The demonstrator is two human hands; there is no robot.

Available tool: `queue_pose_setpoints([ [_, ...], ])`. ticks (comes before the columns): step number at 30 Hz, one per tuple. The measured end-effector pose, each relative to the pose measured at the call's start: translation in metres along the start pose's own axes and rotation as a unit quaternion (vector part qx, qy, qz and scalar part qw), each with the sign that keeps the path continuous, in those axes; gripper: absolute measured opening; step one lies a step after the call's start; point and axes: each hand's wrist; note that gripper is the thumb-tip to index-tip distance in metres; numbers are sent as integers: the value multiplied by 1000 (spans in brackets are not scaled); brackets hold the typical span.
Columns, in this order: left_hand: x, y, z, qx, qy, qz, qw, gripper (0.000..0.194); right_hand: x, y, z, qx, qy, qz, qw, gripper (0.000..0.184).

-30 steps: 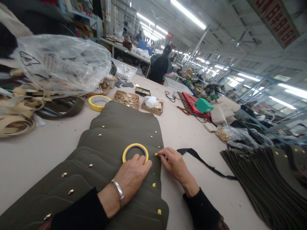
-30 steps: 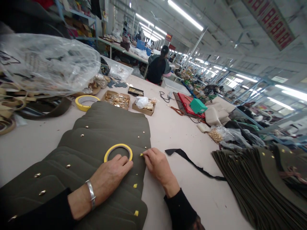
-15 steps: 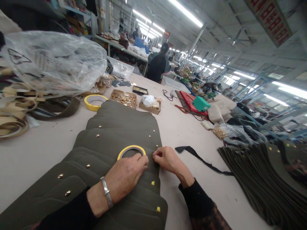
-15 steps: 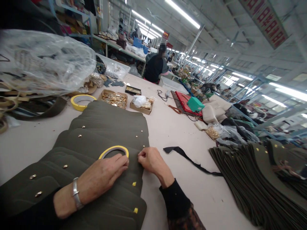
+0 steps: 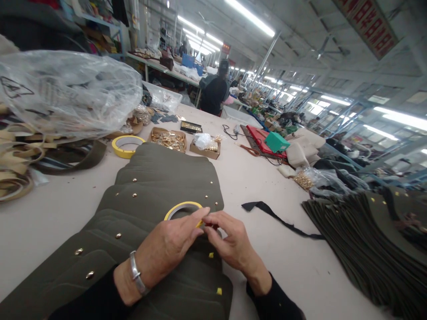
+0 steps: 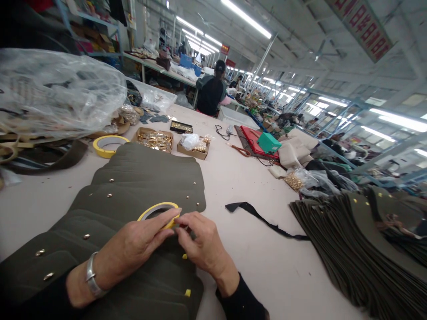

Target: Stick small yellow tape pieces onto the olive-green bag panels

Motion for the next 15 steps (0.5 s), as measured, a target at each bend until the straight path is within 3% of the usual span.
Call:
queue_pose_setpoints([
  [6,0,-1,0,-16,31,9,999,29,8,-4,-1,-61,-25,-73,995,15],
  [10,-3,-5,1,-33,88,1,996,19,14,-6,-5,-93,-59,-129,986,18],
  [13,-5,-7,3,-62,107,17,992,19,15,-3,-6,-69,-73,-127,987,17],
  [15,-4,-8,5,-64,94,30,993,20,15,2,-6,8,-84,-85,993,13],
])
Point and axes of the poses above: each hand's wrist, its own z-axis towards the middle knuckle, its own x-axis out of the palm, y = z × x
